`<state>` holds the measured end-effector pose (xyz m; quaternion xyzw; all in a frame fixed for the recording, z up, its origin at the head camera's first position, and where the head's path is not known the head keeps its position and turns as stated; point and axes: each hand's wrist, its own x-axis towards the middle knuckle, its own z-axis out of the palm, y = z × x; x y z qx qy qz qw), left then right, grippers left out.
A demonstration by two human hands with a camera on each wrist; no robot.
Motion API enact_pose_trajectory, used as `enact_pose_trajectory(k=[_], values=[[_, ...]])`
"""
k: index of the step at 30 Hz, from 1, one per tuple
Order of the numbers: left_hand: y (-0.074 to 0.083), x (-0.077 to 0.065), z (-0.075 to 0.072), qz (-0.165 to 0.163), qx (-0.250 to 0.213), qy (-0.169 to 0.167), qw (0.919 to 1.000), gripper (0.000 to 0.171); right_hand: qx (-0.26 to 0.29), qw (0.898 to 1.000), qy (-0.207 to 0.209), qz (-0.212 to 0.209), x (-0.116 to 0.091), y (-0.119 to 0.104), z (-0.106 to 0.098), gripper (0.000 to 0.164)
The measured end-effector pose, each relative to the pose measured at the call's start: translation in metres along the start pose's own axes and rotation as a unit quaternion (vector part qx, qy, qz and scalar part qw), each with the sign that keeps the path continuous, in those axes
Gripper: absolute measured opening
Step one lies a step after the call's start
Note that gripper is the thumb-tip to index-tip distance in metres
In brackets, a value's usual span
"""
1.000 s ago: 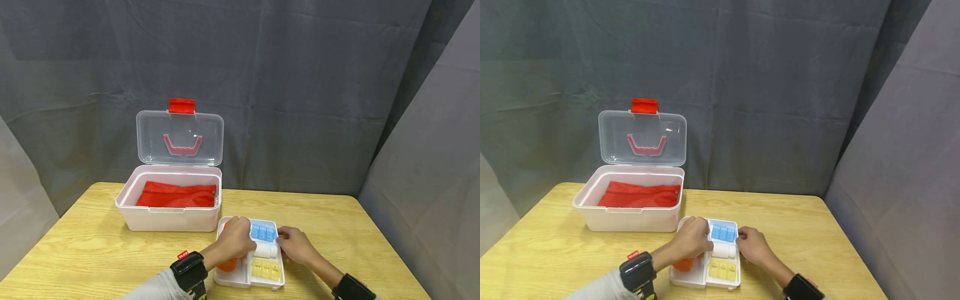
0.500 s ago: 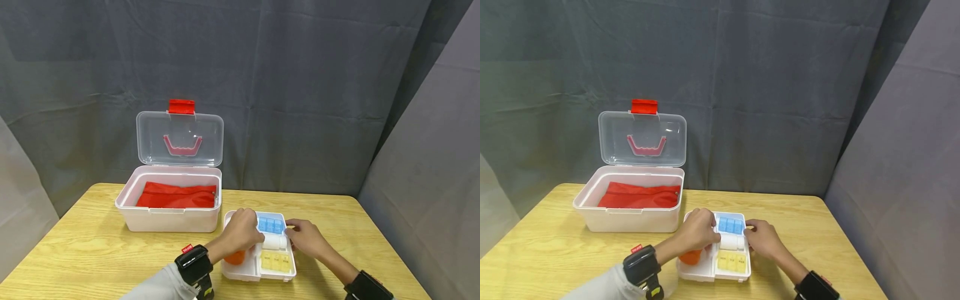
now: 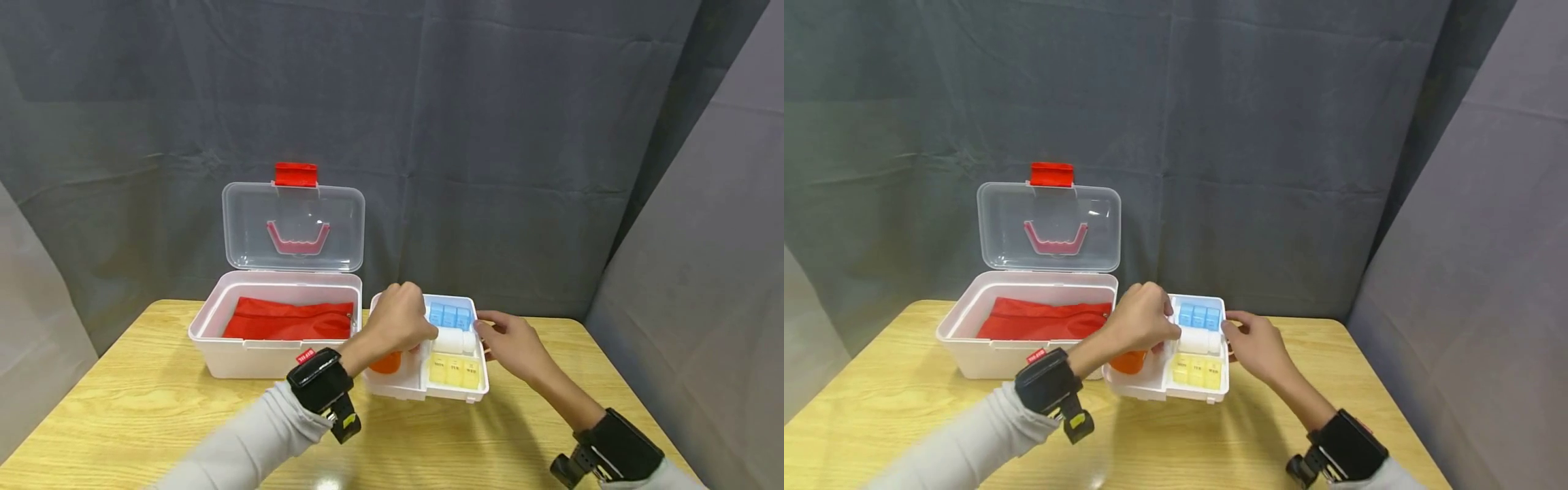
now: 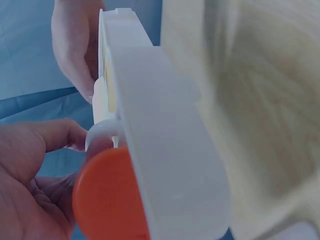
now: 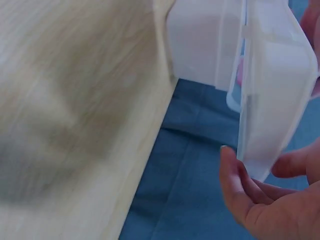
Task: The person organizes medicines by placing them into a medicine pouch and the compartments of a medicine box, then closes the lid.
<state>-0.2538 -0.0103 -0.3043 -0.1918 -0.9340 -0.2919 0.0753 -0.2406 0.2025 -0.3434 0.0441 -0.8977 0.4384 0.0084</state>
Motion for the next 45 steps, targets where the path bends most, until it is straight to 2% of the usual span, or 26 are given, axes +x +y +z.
enact_pose_trajectory(k=[4, 9, 17, 24, 29, 34, 40, 45], values=[[0.000, 0.008, -0.023, -0.020, 0.037, 0.004, 0.9991, 0.046, 0.017, 0.999, 0.017, -0.021, 0.008, -0.016, 0.006, 0.047], [-0.008, 0.015, -0.046, -0.050, 0.065, 0.002, 0.9966, 0.045, 0.032, 0.999, 0.024, -0.031, 0.019, -0.033, 0.020, 0.046], [-0.032, 0.025, -0.076, -0.087, 0.061, 0.003, 0.9943, 0.021, 0.054, 0.998, 0.014, -0.033, 0.035, -0.058, 0.042, 0.046], [-0.051, 0.030, -0.092, -0.129, 0.069, -0.006, 0.9892, 0.021, 0.047, 0.998, 0.017, -0.037, 0.045, -0.074, 0.059, 0.044], [-0.062, 0.032, -0.099, -0.144, 0.083, -0.001, 0.9860, 0.028, 0.032, 0.998, 0.022, -0.044, 0.050, -0.080, 0.068, 0.046], [-0.070, 0.032, -0.107, -0.165, 0.070, -0.001, 0.9837, 0.019, 0.033, 0.998, 0.021, -0.051, 0.053, -0.085, 0.077, 0.046], [-0.082, 0.031, -0.120, -0.186, 0.066, 0.021, 0.9802, 0.016, 0.053, 0.997, 0.017, -0.057, 0.053, -0.092, 0.092, 0.041], [-0.097, 0.029, -0.133, -0.198, 0.064, 0.042, 0.9772, 0.016, 0.016, 0.997, -0.007, -0.073, 0.051, -0.091, 0.105, 0.038]])
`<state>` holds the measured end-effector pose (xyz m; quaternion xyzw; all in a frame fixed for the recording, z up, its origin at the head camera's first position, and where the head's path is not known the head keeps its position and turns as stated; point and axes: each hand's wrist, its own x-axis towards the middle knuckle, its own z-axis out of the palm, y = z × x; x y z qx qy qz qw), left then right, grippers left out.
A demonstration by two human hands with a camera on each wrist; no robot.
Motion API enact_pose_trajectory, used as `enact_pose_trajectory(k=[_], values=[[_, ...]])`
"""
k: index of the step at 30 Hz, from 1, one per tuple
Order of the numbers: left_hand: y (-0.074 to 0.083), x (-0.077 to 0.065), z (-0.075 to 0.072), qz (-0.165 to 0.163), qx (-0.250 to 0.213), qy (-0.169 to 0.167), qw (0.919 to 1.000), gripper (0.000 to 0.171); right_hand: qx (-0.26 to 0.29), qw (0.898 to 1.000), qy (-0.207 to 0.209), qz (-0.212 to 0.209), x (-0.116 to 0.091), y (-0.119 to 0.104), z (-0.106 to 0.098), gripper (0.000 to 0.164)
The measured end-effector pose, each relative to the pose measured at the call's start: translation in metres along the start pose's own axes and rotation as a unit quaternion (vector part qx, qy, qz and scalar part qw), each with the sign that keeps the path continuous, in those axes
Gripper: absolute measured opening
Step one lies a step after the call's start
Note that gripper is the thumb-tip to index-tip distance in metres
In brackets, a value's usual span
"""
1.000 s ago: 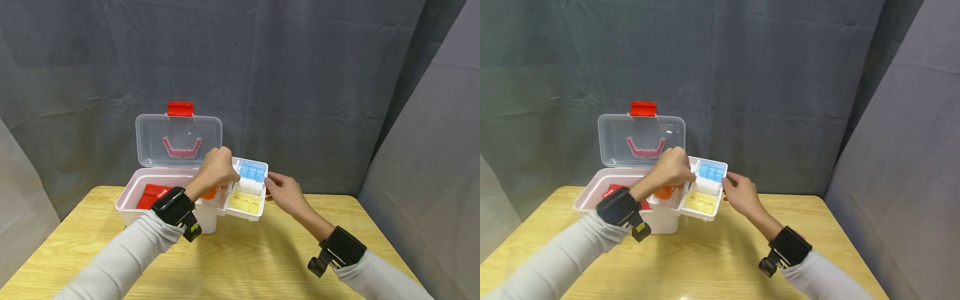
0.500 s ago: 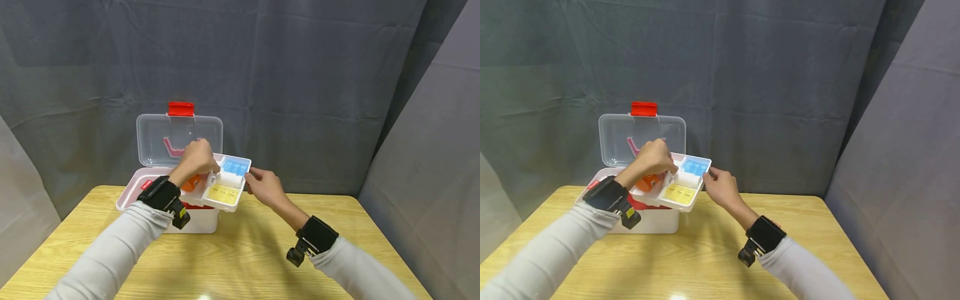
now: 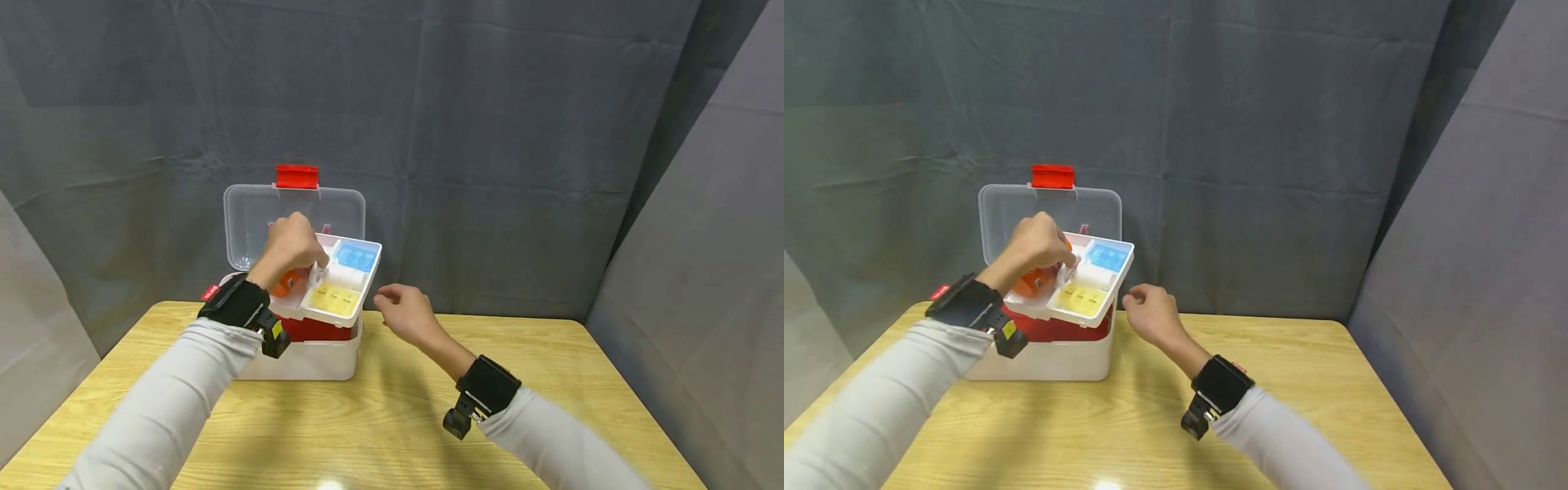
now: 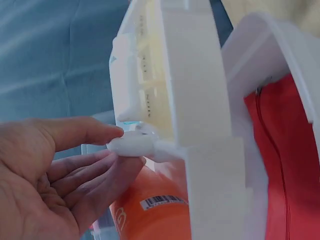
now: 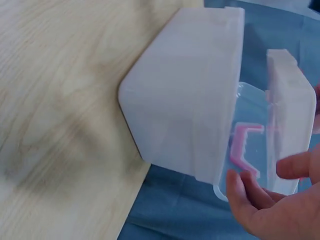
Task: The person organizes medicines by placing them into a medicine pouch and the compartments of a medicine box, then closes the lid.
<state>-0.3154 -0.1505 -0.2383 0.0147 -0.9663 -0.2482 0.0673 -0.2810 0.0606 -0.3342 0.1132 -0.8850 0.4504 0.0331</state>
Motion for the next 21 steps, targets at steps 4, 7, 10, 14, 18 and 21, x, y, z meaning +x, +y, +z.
enact_pose_trajectory(k=[4, 7, 10, 14, 18, 21], values=[[-0.013, 0.004, -0.005, -0.019, -0.003, 0.014, 0.9997, 0.017, -0.043, 0.999, -0.019, -0.020, -0.001, 0.005, 0.012, 0.040], [-0.023, 0.005, -0.006, -0.032, -0.011, 0.022, 0.9992, 0.020, -0.056, 0.998, -0.024, -0.033, 0.000, 0.009, 0.021, 0.043], [-0.035, 0.007, -0.006, -0.041, -0.017, 0.026, 0.9987, 0.023, -0.065, 0.997, -0.030, -0.040, 0.001, 0.013, 0.029, 0.047], [-0.049, 0.009, -0.007, -0.060, -0.004, 0.034, 0.9976, 0.025, -0.064, 0.996, -0.040, -0.038, 0.000, 0.017, 0.034, 0.054], [-0.061, 0.010, -0.008, -0.078, 0.015, 0.044, 0.9959, 0.024, -0.050, 0.997, -0.039, -0.038, -0.001, 0.021, 0.036, 0.058], [-0.070, 0.011, -0.009, -0.084, 0.020, 0.047, 0.9952, 0.022, -0.040, 0.998, -0.038, -0.037, -0.002, 0.022, 0.038, 0.058]])
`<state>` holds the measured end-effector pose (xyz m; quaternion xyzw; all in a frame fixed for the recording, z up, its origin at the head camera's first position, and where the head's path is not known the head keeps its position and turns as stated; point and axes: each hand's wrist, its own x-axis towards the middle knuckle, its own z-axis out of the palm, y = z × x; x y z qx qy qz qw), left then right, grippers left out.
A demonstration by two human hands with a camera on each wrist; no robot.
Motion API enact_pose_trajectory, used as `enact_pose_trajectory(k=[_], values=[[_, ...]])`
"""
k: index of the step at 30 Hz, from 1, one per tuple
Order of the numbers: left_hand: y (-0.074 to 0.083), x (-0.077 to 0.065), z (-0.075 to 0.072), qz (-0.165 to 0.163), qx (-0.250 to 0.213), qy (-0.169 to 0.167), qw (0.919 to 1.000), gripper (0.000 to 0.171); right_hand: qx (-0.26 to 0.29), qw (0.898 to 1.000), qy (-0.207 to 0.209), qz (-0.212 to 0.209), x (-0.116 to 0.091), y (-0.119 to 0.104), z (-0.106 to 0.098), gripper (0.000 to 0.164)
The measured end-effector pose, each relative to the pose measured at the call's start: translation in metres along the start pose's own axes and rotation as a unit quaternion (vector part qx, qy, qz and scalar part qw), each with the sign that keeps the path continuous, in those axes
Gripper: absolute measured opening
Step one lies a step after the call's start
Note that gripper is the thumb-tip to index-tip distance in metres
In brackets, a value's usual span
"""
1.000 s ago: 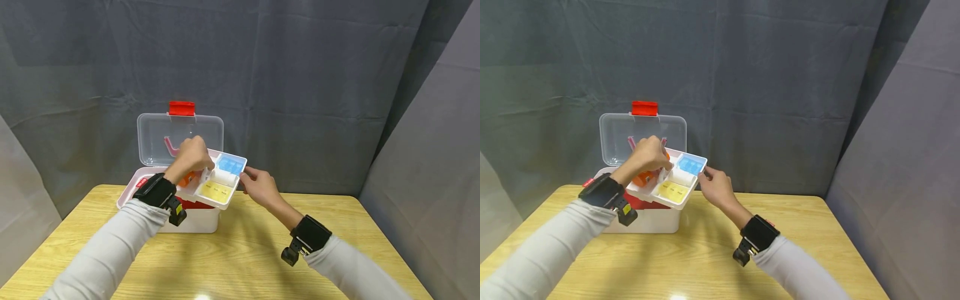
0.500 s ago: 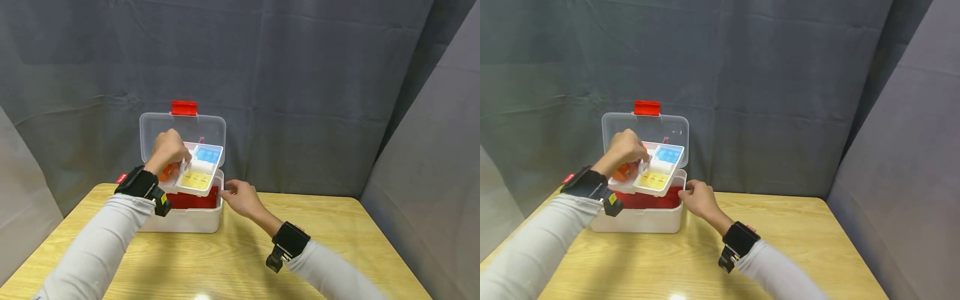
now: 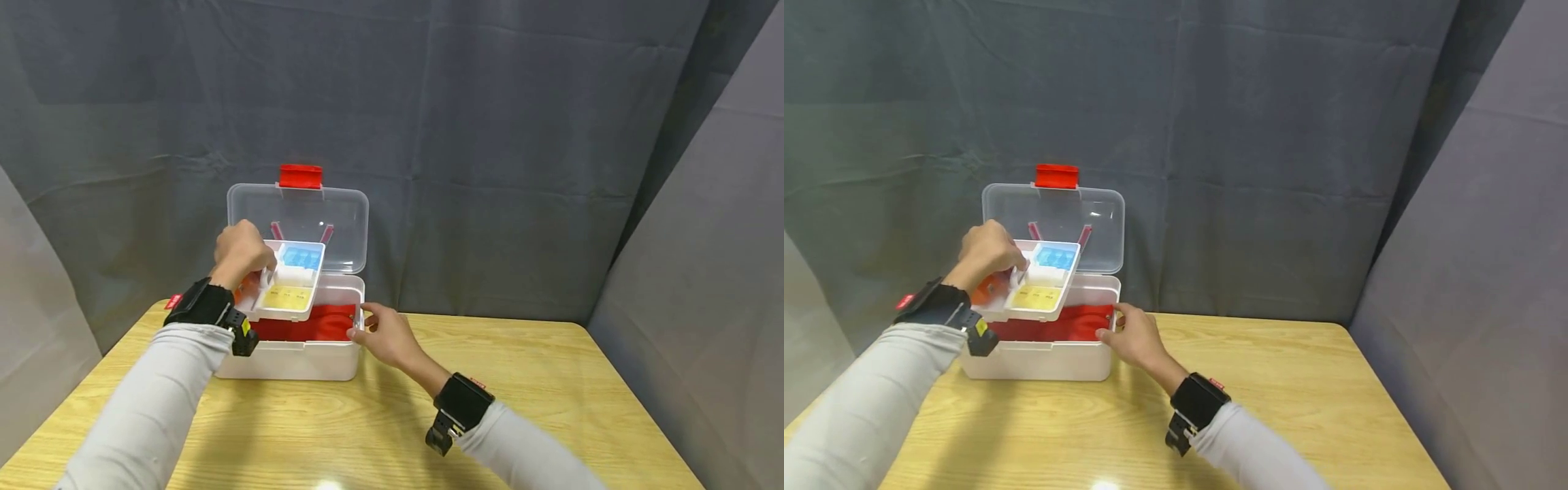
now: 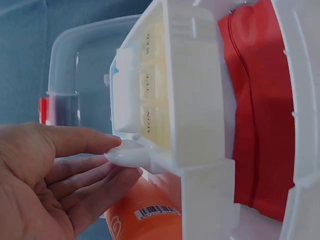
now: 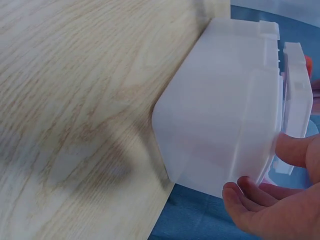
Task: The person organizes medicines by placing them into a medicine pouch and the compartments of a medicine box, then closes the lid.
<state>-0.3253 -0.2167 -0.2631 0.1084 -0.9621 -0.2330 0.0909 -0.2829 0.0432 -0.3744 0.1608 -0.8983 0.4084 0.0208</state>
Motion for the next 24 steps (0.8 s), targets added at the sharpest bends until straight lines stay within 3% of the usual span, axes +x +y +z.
enact_pose_trajectory(k=[10, 18, 24], values=[[-0.019, -0.001, 0.008, -0.005, 0.001, -0.018, 0.9998, 0.024, 0.004, 1.000, 0.011, -0.012, -0.003, 0.002, 0.005, 0.055], [-0.023, -0.001, 0.020, -0.005, 0.005, -0.036, 0.9993, 0.018, 0.006, 1.000, 0.013, -0.021, -0.003, 0.002, 0.008, 0.055], [-0.022, -0.002, 0.019, -0.011, 0.000, -0.044, 0.9990, 0.019, 0.000, 1.000, 0.012, -0.016, -0.001, 0.001, 0.008, 0.055]])
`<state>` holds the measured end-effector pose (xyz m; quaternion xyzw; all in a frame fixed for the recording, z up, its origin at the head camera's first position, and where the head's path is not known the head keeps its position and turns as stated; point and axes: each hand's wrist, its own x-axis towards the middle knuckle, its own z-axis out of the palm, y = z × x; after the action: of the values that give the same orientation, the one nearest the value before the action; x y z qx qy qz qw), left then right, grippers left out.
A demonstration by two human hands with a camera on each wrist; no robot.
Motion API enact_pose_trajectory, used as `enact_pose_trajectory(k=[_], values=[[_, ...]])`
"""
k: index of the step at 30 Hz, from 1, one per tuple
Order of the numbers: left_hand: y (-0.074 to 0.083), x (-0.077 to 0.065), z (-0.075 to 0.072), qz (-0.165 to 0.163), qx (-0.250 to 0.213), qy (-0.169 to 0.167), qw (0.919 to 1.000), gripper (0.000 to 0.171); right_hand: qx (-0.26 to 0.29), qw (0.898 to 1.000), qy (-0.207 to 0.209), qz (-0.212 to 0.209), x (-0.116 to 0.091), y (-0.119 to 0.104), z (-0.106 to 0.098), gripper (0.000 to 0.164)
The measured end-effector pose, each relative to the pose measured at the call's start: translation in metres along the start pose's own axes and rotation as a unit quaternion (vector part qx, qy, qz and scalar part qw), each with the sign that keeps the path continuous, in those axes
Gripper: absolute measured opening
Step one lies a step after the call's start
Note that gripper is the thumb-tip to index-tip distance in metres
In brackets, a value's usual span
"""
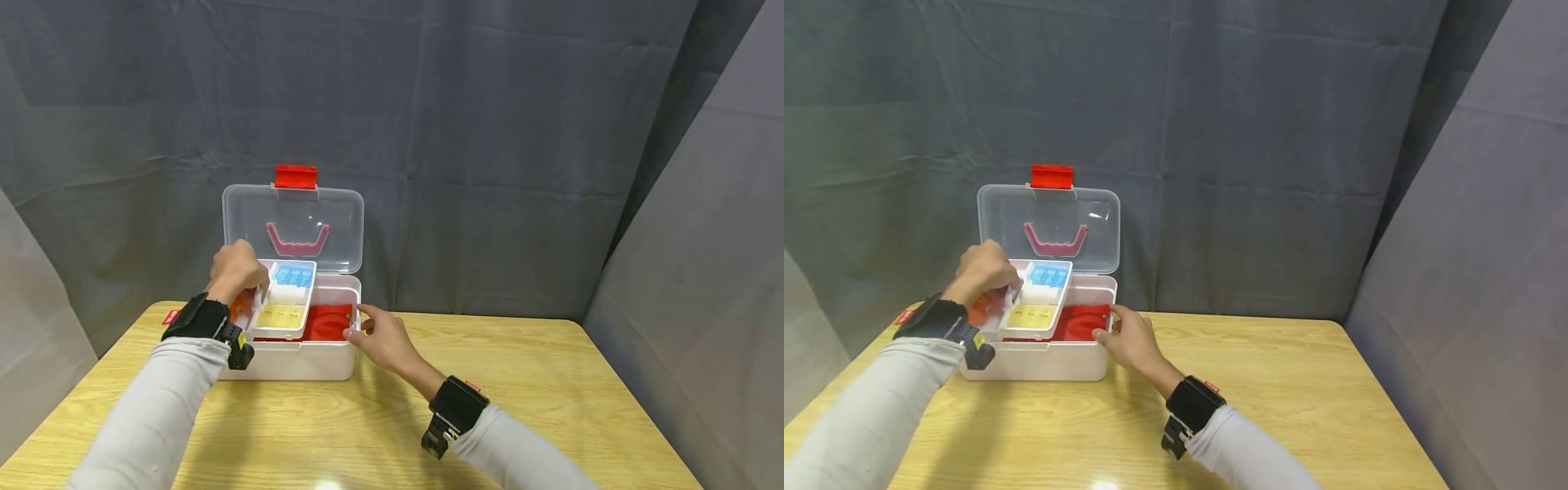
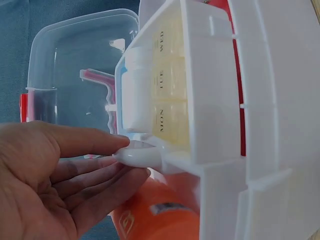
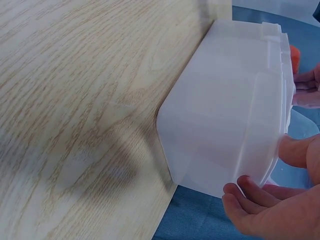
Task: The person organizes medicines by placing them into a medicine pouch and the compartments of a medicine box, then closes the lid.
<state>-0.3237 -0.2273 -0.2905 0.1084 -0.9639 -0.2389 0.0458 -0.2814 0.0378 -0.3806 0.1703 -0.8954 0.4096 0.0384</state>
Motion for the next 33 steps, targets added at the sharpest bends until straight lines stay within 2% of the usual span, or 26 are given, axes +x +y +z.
enact_pose_trajectory(k=[5, 11, 20, 33], values=[[0.002, -0.002, -0.004, 0.008, 0.001, -0.009, 0.9999, 0.016, 0.005, 1.000, -0.003, 0.003, -0.001, -0.001, -0.001, 0.055], [0.004, -0.003, -0.006, -0.004, -0.023, -0.037, 0.9990, 0.019, 0.003, 1.000, -0.003, -0.002, -0.001, -0.002, -0.002, 0.055], [0.008, -0.002, -0.009, -0.015, -0.031, -0.052, 0.9980, 0.023, 0.007, 1.000, -0.006, -0.002, -0.001, -0.003, -0.004, 0.056], [-0.003, -0.001, -0.014, -0.020, -0.029, -0.053, 0.9980, 0.025, 0.006, 1.000, -0.003, -0.005, -0.003, -0.004, -0.003, 0.056]])
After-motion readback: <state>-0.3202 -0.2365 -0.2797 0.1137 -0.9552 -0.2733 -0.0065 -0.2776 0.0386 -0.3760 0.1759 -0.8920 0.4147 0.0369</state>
